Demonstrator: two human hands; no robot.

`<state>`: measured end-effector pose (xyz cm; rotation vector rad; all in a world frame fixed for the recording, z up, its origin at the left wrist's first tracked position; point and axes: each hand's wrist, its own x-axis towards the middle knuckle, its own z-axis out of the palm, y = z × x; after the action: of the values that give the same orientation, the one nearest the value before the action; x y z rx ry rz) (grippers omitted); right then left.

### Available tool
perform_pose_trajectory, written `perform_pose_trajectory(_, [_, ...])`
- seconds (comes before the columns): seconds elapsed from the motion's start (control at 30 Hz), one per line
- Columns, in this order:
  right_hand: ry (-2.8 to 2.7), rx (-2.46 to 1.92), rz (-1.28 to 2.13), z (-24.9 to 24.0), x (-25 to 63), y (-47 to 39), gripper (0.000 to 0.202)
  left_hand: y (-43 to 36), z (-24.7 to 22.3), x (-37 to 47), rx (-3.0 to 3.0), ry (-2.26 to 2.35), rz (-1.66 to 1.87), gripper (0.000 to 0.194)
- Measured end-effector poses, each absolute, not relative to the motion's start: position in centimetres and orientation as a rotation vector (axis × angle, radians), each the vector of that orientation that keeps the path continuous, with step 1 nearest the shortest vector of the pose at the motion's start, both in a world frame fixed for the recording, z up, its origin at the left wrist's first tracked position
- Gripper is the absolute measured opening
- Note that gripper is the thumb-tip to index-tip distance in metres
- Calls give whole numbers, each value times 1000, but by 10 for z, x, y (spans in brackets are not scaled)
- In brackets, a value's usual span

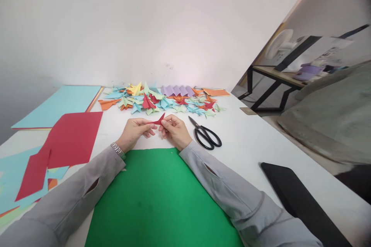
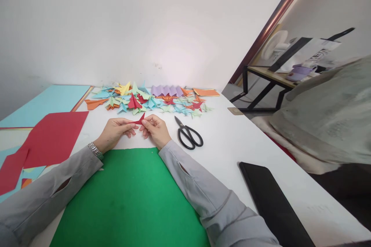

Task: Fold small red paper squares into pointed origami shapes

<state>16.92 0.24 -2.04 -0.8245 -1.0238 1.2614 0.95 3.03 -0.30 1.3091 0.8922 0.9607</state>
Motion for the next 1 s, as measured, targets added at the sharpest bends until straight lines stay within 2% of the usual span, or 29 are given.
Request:
perform_pose_trajectory(0.53, [-973,-833,1284,-19,169,4,37,29,-2,10,1301,891,977,26])
perform_pose_trajectory(1.0, [-948,-841,1292,-22,169,6,37,30,-1,9,1219,890,911,37])
